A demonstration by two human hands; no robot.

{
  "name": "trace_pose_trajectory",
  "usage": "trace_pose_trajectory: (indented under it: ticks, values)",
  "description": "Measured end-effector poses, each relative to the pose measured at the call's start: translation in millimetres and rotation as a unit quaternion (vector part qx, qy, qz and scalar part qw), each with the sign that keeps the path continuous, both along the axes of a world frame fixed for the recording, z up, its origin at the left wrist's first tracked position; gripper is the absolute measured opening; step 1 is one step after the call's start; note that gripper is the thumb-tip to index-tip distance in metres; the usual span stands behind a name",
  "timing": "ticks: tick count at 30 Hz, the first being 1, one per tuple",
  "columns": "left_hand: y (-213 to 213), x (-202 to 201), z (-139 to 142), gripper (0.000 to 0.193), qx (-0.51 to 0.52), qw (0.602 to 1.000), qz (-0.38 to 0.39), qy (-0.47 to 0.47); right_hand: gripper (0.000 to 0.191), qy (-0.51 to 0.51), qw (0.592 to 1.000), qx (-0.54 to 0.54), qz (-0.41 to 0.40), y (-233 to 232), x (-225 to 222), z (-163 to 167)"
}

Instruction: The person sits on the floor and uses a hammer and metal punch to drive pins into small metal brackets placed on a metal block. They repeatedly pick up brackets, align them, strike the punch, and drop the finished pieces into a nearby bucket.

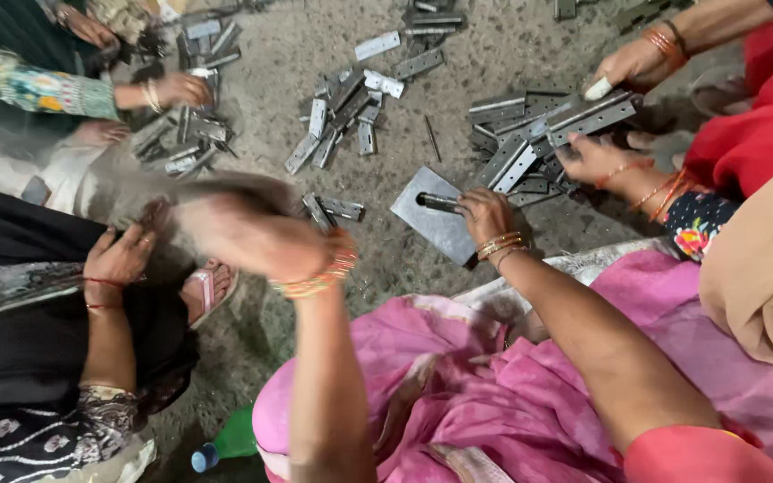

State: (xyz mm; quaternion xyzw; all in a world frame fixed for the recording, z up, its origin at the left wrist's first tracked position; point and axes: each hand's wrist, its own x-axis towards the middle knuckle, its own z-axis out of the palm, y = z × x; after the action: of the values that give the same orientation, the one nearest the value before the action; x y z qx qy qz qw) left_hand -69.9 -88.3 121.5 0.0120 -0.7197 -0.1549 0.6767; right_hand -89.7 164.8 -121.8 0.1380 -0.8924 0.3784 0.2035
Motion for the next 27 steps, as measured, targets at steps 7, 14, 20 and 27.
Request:
trace_pose_trajectory:
  ticks: [7,14,20,27]
  values:
    - [75.9,37.2,-141.1,0.031,0.163,0.845,-0.106,-0.499,0.018,0.001,1.0,0.005,0.004,1.2,-1.4,-10.9]
    - [72.5,81.1,-261.1,0.037,0.167,0.665,-0.06,-0.726,0.011,-0.077,0.997,-0.007,-0.014,-0.8,-6.4,-8.7]
    - [67.5,53.2,-164.7,0.04,0.288,0.821,-0.105,-0.482,0.012,-0.066,0.998,0.014,-0.006,0.9,-3.8,-10.2]
    - [21.1,25.6,0.1,0.037,0.262,0.908,-0.295,0.141,0.013,-0.006,1.0,0.009,-0.009,0.6,-2.0,-10.2]
